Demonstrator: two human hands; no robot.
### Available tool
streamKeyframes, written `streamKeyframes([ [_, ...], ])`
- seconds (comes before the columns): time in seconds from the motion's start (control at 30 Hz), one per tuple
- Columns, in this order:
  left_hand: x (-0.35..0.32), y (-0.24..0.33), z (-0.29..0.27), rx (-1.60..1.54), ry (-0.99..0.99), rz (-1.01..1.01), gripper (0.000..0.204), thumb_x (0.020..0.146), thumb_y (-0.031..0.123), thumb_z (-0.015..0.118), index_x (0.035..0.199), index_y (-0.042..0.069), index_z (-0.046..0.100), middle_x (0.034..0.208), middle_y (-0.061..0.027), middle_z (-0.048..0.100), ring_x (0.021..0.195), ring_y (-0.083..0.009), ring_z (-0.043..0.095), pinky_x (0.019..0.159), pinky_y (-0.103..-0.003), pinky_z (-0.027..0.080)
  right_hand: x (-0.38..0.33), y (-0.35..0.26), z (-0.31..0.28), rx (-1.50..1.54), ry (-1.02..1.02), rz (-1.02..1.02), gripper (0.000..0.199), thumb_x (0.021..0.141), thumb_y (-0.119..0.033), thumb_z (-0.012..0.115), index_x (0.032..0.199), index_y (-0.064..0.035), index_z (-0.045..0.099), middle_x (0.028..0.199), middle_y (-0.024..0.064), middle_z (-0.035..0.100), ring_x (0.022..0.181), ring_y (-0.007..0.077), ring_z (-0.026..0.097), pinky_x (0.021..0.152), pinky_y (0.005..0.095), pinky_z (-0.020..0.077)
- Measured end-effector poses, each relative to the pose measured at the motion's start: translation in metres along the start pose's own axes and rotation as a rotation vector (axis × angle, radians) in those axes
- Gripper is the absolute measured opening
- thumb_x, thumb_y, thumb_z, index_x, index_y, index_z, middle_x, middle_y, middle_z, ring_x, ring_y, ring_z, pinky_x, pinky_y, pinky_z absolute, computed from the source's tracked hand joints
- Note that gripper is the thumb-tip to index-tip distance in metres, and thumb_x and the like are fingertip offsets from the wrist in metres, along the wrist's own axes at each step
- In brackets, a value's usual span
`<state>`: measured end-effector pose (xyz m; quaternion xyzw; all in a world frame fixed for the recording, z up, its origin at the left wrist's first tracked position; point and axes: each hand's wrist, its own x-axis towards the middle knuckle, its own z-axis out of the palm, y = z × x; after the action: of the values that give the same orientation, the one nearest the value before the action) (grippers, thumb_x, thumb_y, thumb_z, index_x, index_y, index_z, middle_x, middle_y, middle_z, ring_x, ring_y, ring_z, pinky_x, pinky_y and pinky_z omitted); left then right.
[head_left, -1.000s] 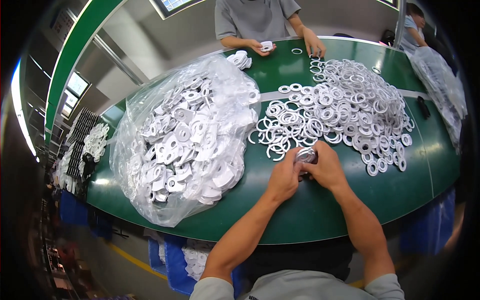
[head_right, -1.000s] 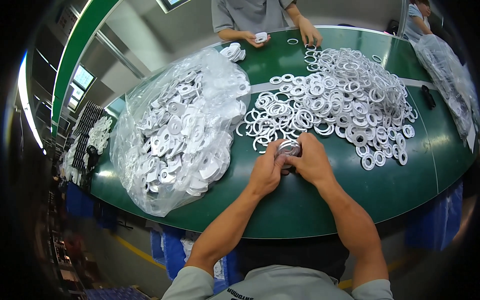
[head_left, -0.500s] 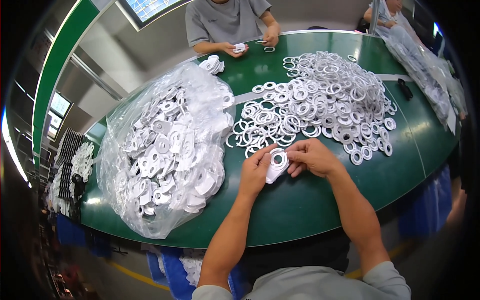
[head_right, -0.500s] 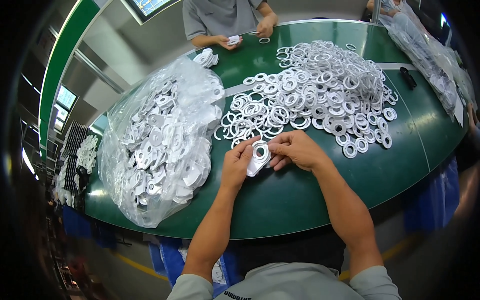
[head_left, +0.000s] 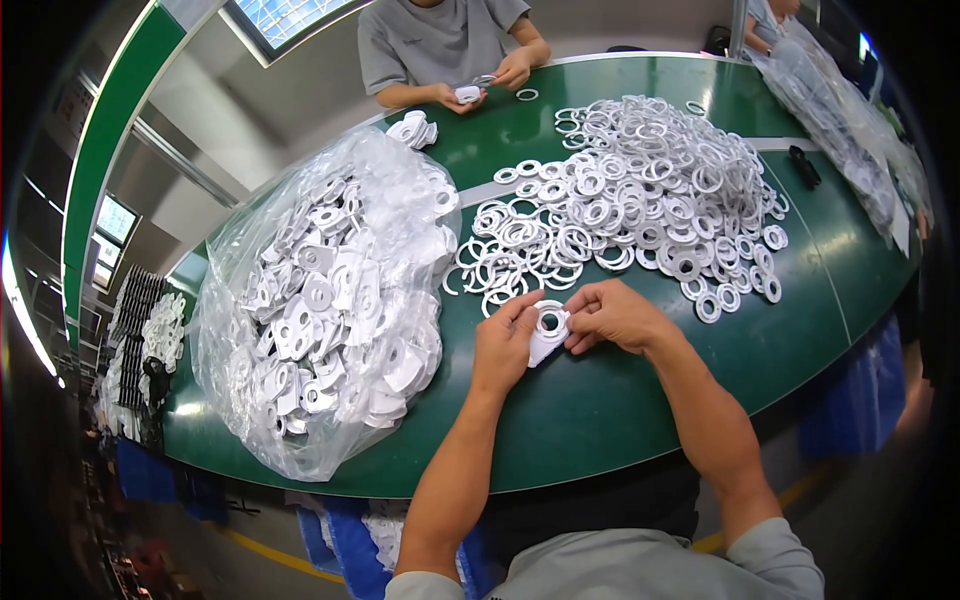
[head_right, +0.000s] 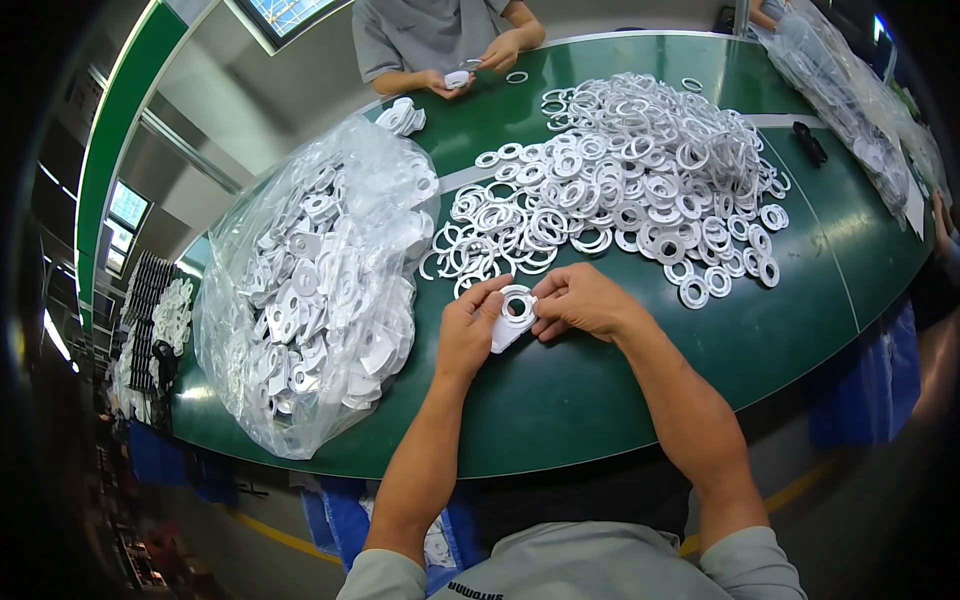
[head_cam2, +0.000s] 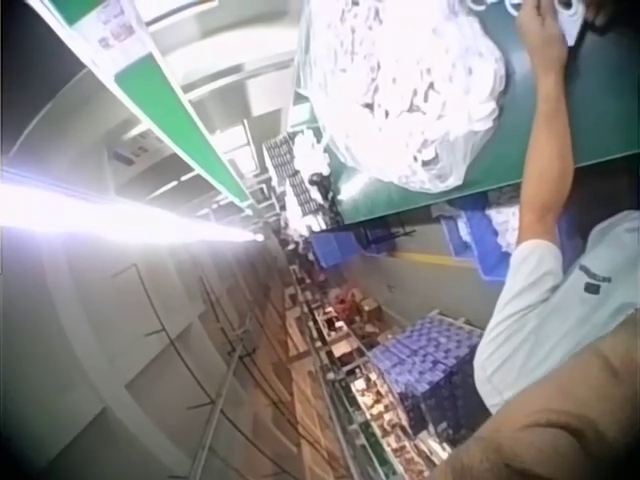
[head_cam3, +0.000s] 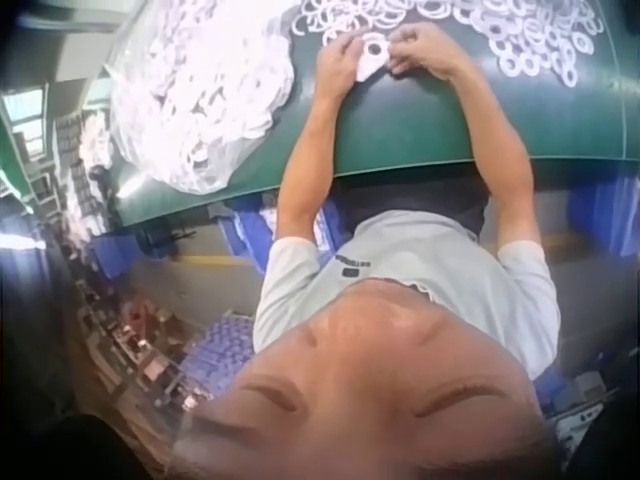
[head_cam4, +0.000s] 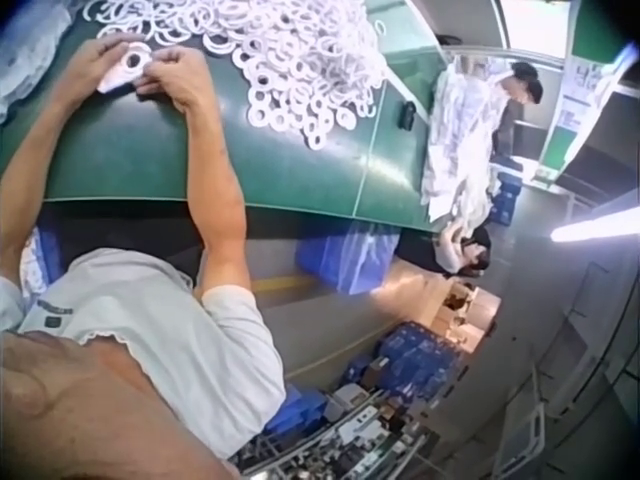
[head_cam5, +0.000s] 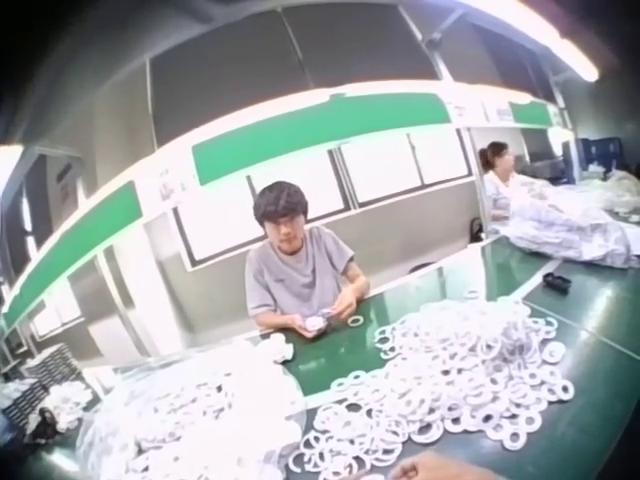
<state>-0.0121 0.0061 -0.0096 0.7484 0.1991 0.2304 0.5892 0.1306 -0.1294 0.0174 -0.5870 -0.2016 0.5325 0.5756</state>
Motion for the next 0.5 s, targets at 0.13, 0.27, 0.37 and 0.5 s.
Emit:
streamKeyframes([
  [0.13, 0.003, 0.0, 0.0, 0.051, 0.017, 0.02, 0.026, 0.093, 0.015, 0.055, 0.111, -0.002, 0.064, 0.094, -0.0117, 0.07, 0.086, -0.0168, 0.064, 0.077, -0.028, 0.049, 0.004, 0.005, 0.005, -0.032, 0.027, -0.052, 0.022, 0.083, -0.001, 0.062, 0.101, 0.0095, 0.053, 0.082, 0.0138, 0.064, 0.069, 0.0212, 0.068, 0.06, 0.0303, 0.0593],
  [0.27, 0.007, -0.01, -0.007, 0.134, 0.068, 0.138, 0.027, 0.091, 0.014, 0.057, 0.114, -0.001, 0.061, 0.099, -0.0127, 0.068, 0.083, -0.0197, 0.065, 0.074, -0.029, 0.05, 0.005, 0.004, 0.014, -0.093, 0.089, -0.147, 0.025, 0.083, -0.003, 0.062, 0.103, 0.0113, 0.055, 0.086, 0.0157, 0.064, 0.069, 0.0204, 0.067, 0.06, 0.0299, 0.0592],
  [0.37, 0.005, -0.001, -0.006, -0.116, 0.068, 0.047, 0.035, 0.089, 0.01, 0.06, 0.122, 0.0, 0.053, 0.101, -0.0141, 0.065, 0.078, -0.0196, 0.065, 0.067, -0.028, 0.051, 0.009, 0.007, 0.012, 0.074, 0.114, -0.21, 0.027, 0.085, -0.003, 0.062, 0.106, 0.0113, 0.053, 0.087, 0.0161, 0.064, 0.072, 0.0208, 0.067, 0.061, 0.0299, 0.0592],
  [0.5, 0.004, 0.004, -0.004, -0.673, 0.032, -0.264, 0.042, 0.088, 0.002, 0.057, 0.127, -0.001, 0.043, 0.104, -0.0152, 0.062, 0.073, -0.0192, 0.064, 0.055, -0.026, 0.051, 0.013, 0.01, 0.018, 0.284, 0.148, -0.197, 0.031, 0.087, -0.005, 0.063, 0.111, 0.0113, 0.05, 0.087, 0.017, 0.064, 0.075, 0.0224, 0.068, 0.063, 0.0305, 0.0596],
])
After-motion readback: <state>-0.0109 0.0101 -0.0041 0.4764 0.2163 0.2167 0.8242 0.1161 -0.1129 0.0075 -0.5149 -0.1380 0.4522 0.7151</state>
